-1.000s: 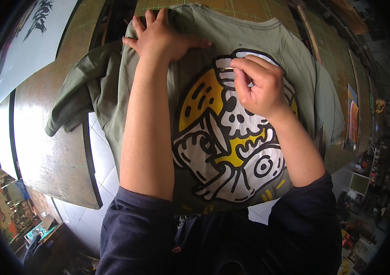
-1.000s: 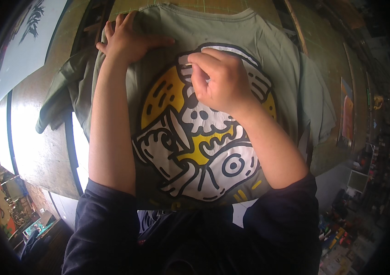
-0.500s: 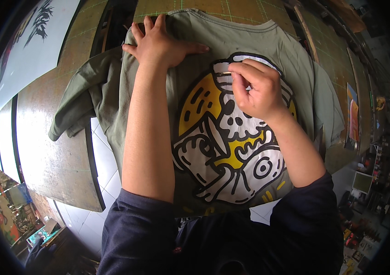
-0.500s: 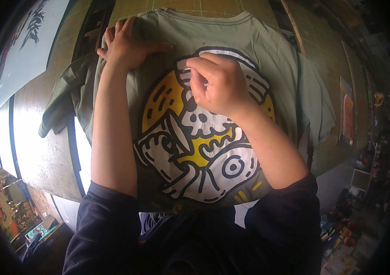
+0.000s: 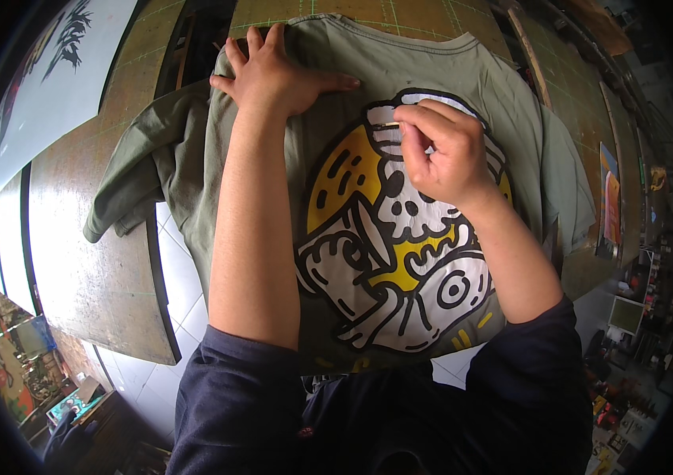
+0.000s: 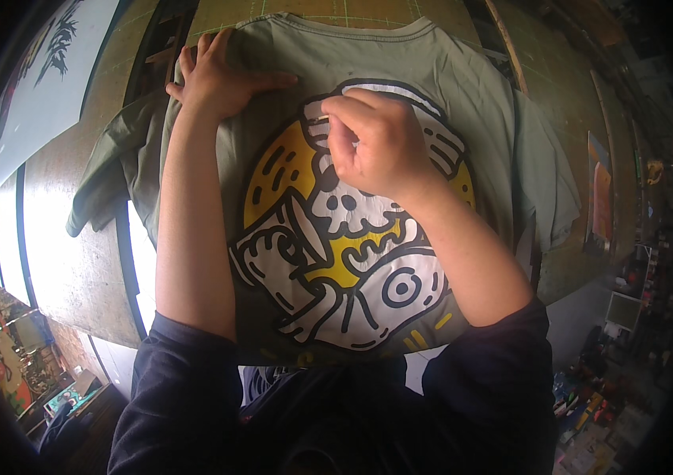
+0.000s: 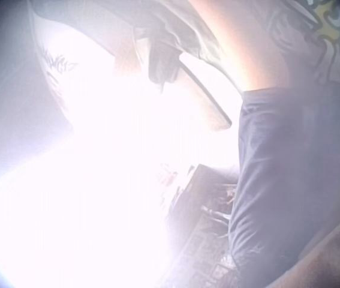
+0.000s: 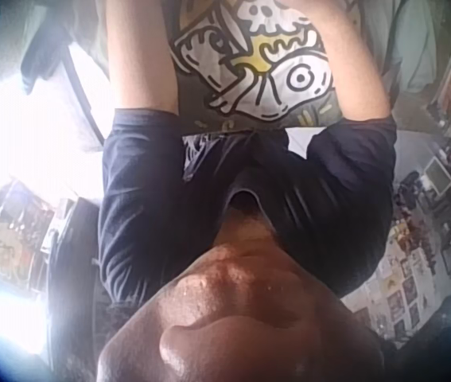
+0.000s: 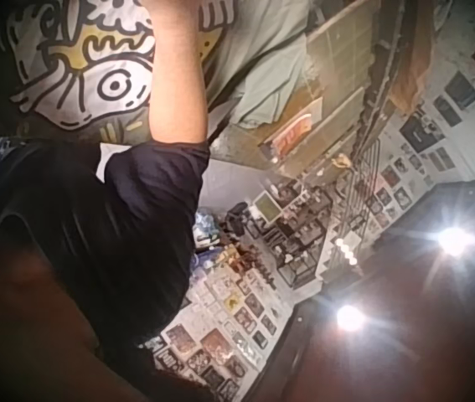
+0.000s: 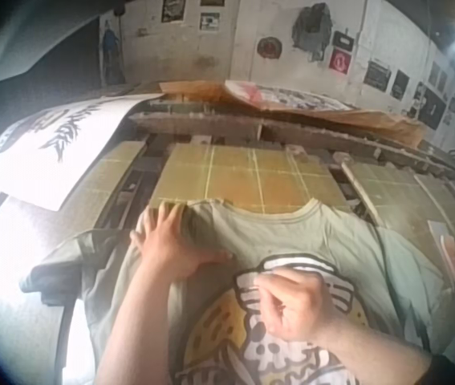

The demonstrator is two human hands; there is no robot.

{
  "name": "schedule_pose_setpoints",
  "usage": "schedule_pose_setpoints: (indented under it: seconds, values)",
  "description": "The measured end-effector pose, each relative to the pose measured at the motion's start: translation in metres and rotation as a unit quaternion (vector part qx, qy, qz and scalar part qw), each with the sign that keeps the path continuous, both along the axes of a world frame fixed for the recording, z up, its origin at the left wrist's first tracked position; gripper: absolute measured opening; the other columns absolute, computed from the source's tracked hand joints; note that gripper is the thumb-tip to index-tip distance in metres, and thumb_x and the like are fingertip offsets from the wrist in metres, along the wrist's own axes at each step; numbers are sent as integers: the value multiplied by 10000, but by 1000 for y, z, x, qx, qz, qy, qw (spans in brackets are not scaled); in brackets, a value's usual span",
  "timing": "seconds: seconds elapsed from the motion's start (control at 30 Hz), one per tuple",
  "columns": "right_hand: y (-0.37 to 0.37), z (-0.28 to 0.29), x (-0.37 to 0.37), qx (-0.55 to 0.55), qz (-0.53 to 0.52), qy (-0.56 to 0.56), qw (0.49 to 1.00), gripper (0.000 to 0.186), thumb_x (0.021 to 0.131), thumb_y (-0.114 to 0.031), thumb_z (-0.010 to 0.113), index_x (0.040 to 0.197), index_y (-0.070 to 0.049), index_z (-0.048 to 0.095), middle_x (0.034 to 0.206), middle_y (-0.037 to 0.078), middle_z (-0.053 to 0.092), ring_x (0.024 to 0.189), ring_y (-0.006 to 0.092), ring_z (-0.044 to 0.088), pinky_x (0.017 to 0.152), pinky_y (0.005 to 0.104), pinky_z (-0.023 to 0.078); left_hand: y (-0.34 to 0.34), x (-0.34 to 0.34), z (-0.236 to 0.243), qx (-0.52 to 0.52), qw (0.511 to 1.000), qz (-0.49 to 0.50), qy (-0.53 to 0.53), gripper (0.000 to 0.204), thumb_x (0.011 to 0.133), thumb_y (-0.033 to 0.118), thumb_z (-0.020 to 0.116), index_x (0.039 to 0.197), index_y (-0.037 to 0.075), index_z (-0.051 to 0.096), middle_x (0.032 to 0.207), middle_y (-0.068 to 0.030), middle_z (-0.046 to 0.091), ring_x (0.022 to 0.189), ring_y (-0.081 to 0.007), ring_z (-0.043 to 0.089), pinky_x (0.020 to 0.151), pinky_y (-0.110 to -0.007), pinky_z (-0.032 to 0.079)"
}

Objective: The person stirs pink paint in a container, then lays a green sweatshirt on a table and smooths it. They use a small brush to apply black paint to the graphic on the sweatshirt, focusing on outlining details.

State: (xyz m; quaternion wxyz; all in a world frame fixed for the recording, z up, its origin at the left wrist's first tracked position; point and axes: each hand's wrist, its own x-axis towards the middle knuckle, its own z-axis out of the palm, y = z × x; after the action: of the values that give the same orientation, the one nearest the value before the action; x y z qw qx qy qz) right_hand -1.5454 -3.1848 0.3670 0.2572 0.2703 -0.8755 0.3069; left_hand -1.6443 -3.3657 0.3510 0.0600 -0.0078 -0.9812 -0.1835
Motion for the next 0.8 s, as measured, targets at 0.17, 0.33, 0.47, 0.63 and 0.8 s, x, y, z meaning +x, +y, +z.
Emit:
schedule_pose_setpoints:
  seconds: [0.17,0.33,0.47,0.63,0.8]
  values:
    - [-1,-3,-2,-16,-5,12,1000,110,755,71,552,843,47,613,711,106,607,511,155,547,465,241,425,0,0,0,6,1000,0,0,1285,348,686,783,1417,153,311,1485,-92,250,1396,-320,110,1061,-627,108]
    - [-2,-1,1,-12,-12,-1,1000,119,734,64,571,835,16,613,685,108,595,547,227,565,487,281,444,-1,-1,0,4,1000,3,-7,1276,359,674,787,1418,150,307,1489,-92,239,1394,-328,110,1056,-633,109]
    - [8,-8,-3,-125,-58,13,990,89,817,34,570,887,43,624,744,51,620,597,79,541,529,206,422,0,1,4,8,1000,7,-27,1276,372,664,790,1426,152,286,1491,-97,232,1394,-335,106,1052,-639,110]
    - [37,-20,-17,-486,-124,-178,847,128,869,-88,586,931,12,636,684,-7,580,573,34,477,500,184,383,0,-2,3,13,1000,-7,-28,1260,408,660,780,1435,155,253,1499,-105,206,1395,-342,97,1054,-637,101]
    - [38,-21,-25,-510,-88,-178,837,157,880,-116,584,967,10,615,661,9,573,520,55,470,473,194,376,1,-5,4,22,999,13,-25,1218,451,662,767,1432,154,254,1502,-114,192,1397,-332,95,1056,-632,102]
